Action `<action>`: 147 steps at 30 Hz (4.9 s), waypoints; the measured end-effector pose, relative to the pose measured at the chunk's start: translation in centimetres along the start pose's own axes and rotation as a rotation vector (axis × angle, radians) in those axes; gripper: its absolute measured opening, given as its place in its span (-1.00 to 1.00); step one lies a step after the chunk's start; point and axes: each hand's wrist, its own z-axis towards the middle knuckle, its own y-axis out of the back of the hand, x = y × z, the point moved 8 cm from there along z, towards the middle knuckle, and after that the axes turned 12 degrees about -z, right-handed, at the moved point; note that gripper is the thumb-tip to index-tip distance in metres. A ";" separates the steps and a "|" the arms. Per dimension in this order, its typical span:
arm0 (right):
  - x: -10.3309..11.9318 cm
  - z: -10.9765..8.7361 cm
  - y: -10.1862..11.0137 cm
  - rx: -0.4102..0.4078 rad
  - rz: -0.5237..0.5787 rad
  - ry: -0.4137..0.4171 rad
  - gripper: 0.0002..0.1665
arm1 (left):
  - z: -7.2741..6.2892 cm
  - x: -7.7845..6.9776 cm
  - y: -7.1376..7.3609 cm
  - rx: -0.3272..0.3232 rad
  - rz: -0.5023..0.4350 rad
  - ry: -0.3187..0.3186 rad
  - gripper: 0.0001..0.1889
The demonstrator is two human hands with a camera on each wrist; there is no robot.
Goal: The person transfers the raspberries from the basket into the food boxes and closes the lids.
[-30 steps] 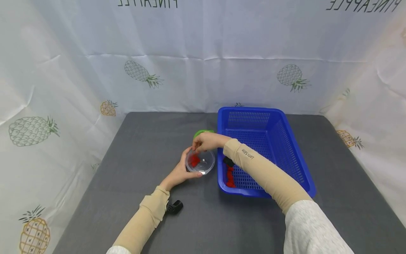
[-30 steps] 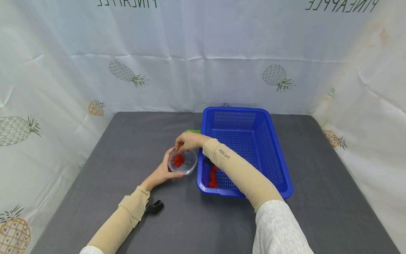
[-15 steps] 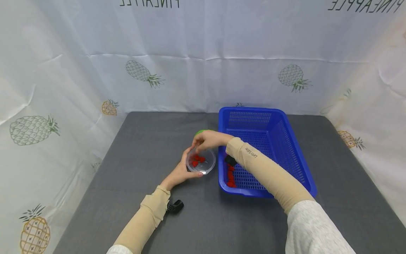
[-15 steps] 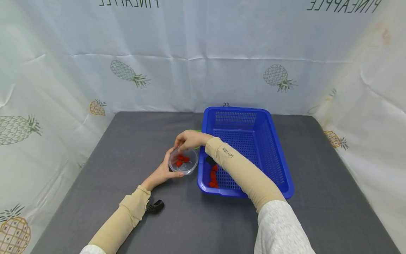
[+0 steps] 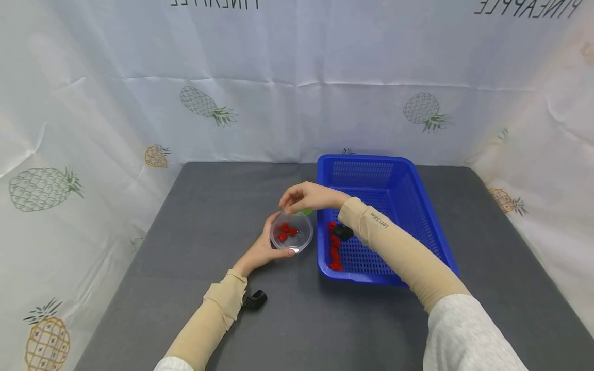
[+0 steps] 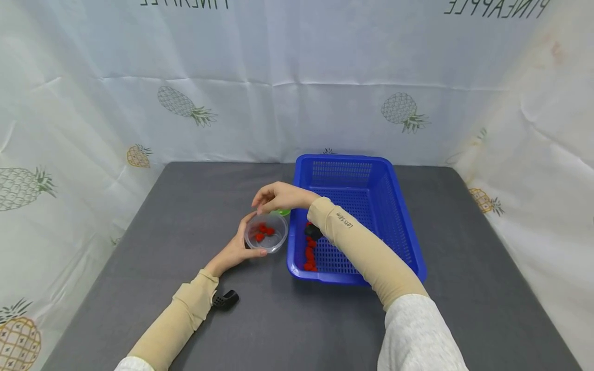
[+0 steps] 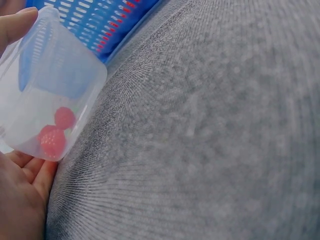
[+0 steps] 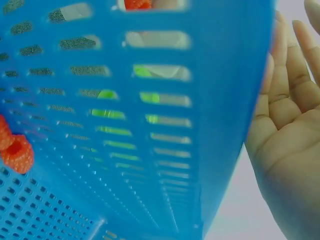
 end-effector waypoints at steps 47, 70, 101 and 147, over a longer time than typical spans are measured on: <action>-12.6 -7.6 2.1 -0.215 0.276 -0.208 -0.48 | 0.8 1.3 0.5 -0.023 0.036 -0.029 0.07; -15.3 -6.5 -0.7 -0.087 0.051 -0.360 -0.63 | 1.4 3.0 1.2 -0.054 0.081 -0.052 0.07; -13.5 -7.2 1.2 -0.135 -0.051 -0.300 -0.68 | 1.2 2.7 1.0 -0.046 0.063 -0.018 0.09; -5.3 -5.0 4.1 -0.330 0.365 -0.100 -0.52 | 0.0 -0.6 -0.1 -0.024 0.039 -0.008 0.05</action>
